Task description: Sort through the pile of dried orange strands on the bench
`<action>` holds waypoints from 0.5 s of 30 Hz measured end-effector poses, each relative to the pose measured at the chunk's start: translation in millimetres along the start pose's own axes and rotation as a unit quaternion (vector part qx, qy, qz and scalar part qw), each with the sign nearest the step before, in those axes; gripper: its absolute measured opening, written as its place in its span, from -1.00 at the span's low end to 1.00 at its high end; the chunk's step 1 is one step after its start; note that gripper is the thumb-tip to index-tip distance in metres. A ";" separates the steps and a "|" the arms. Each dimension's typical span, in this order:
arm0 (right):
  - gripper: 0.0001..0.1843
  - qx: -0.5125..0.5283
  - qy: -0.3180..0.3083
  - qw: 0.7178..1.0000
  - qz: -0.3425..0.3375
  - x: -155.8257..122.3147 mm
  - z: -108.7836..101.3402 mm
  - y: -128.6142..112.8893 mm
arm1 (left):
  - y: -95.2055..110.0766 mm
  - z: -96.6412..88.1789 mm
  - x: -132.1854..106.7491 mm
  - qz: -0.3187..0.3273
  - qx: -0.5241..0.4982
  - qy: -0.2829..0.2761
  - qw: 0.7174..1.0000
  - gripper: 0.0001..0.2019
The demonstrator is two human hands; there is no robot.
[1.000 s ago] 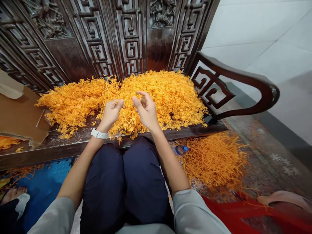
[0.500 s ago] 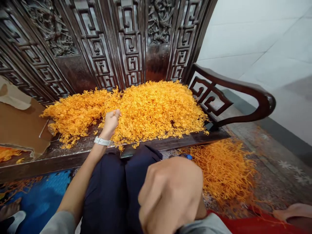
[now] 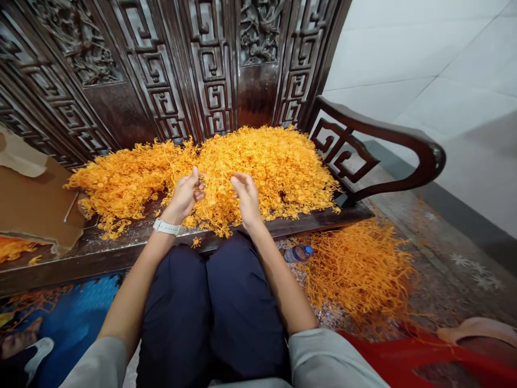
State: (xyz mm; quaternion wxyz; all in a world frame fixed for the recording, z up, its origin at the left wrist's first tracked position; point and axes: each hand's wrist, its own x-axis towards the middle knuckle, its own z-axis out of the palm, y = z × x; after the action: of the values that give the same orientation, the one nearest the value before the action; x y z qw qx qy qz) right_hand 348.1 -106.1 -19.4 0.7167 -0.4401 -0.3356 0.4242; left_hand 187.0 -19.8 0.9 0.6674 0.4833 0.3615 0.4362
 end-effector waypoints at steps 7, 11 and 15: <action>-0.52 -0.014 -0.056 0.998 0.006 3.7 8.8 10.9 | -2.2 4.0 -2.8 0.027 0.043 -0.053 0.997 -0.49; -0.47 -0.010 -0.043 0.999 0.007 5.4 3.6 13.6 | -4.5 -1.3 -3.9 0.075 0.190 -0.109 0.973 -0.57; -0.46 -0.008 0.002 1.000 0.005 2.1 1.2 15.2 | -6.2 -3.8 -2.3 0.107 0.253 -0.091 0.957 -0.72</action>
State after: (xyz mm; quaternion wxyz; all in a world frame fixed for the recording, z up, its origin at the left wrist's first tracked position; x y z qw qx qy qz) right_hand 343.2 -99.9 -32.6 0.7120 -0.4485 -0.3353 0.4237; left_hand 184.1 -21.6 -5.9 0.5034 0.7095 0.3440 0.3534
